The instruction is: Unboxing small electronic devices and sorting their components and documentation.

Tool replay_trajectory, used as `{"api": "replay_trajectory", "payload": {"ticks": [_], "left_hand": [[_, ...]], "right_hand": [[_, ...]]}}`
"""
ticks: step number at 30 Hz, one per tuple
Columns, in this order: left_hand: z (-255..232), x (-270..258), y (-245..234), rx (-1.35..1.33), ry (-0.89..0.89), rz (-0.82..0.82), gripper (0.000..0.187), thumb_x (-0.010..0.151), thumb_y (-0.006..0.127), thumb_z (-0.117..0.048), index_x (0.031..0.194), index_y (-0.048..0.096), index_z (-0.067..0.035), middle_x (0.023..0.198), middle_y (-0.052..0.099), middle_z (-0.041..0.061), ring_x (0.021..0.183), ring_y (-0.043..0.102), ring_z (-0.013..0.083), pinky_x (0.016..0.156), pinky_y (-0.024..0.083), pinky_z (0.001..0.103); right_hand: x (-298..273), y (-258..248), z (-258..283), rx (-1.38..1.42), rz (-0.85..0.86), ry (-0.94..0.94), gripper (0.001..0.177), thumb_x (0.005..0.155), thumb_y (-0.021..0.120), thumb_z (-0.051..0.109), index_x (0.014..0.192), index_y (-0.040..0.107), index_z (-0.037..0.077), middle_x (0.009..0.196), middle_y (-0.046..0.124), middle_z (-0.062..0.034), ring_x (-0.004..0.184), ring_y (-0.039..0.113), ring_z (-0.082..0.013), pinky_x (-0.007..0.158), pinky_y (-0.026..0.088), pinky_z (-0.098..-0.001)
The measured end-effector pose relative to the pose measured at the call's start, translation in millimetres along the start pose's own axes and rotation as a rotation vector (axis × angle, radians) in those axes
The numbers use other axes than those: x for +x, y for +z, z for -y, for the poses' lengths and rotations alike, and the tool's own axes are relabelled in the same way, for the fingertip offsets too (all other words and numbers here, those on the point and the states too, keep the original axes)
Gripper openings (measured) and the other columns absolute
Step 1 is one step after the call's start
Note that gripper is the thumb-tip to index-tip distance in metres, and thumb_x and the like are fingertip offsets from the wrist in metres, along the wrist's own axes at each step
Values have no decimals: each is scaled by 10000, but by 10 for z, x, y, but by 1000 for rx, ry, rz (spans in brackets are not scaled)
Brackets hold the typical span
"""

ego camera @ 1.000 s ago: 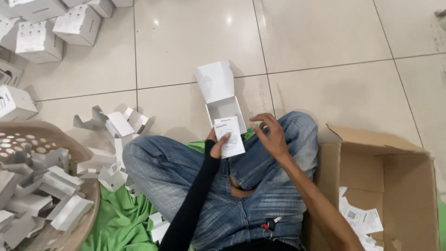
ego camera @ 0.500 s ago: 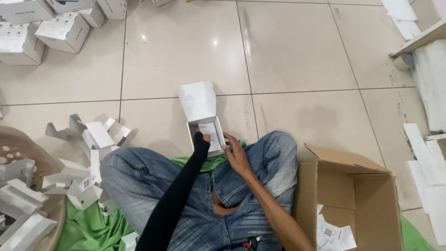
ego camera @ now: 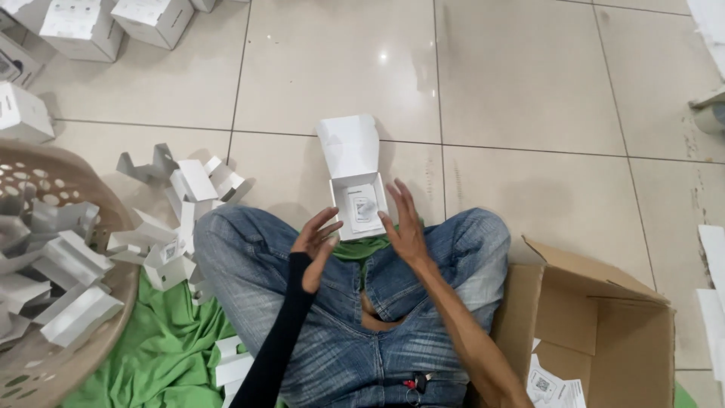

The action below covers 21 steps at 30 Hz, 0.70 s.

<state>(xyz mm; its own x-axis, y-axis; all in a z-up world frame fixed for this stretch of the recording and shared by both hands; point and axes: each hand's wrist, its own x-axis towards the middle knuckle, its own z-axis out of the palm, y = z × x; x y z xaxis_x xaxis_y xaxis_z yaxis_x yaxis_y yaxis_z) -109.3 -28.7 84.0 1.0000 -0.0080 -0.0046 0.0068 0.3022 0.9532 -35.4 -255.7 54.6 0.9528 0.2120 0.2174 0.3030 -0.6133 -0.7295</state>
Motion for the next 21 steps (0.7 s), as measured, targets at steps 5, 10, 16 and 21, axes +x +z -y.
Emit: {"api": "replay_trajectory", "payload": {"ticks": [5, 10, 16, 21], "left_hand": [[-861, -613, -752, 396, 180, -266, 360, 1020, 549, -10, 1377, 589, -39, 1314, 686, 120, 1173, 698, 206, 1039, 531, 344], [-1243, -1334, -1432, 454, 203, -644, 291, 1054, 517, -11, 1334, 596, -27, 1308, 674, 96, 1114, 686, 168, 1025, 542, 317], [-1291, -2208, -1963, 586, 253, -914, 260, 1061, 534, 7, 1307, 614, -2, 1288, 665, 101, 1163, 667, 187, 1065, 508, 319], [-1224, -2622, -2089, 691, 332, -1050, 175, 1038, 549, 29, 1191, 629, 5, 1300, 664, 125, 1236, 641, 217, 1106, 498, 341]], "right_hand": [[883, -336, 582, -254, -136, -266, 686, 1035, 684, 221, 1623, 343, 134, 1737, 222, -139, 1613, 262, -347, 1307, 237, -573], [1432, 81, 933, -287, 46, -394, 849, 1041, 733, 315, 1696, 232, 112, 1730, 78, -163, 1608, 143, -372, 1298, 132, -667], [1192, 994, 2105, 115, 226, -756, 699, 1153, 710, 210, 1696, 270, 213, 1773, 113, -17, 1613, 199, -273, 1355, 273, -457], [749, 1974, 2771, -9, 577, -843, 681, 1027, 784, 247, 1611, 454, 133, 1710, 304, -104, 1519, 418, -388, 1255, 350, -526]]}}
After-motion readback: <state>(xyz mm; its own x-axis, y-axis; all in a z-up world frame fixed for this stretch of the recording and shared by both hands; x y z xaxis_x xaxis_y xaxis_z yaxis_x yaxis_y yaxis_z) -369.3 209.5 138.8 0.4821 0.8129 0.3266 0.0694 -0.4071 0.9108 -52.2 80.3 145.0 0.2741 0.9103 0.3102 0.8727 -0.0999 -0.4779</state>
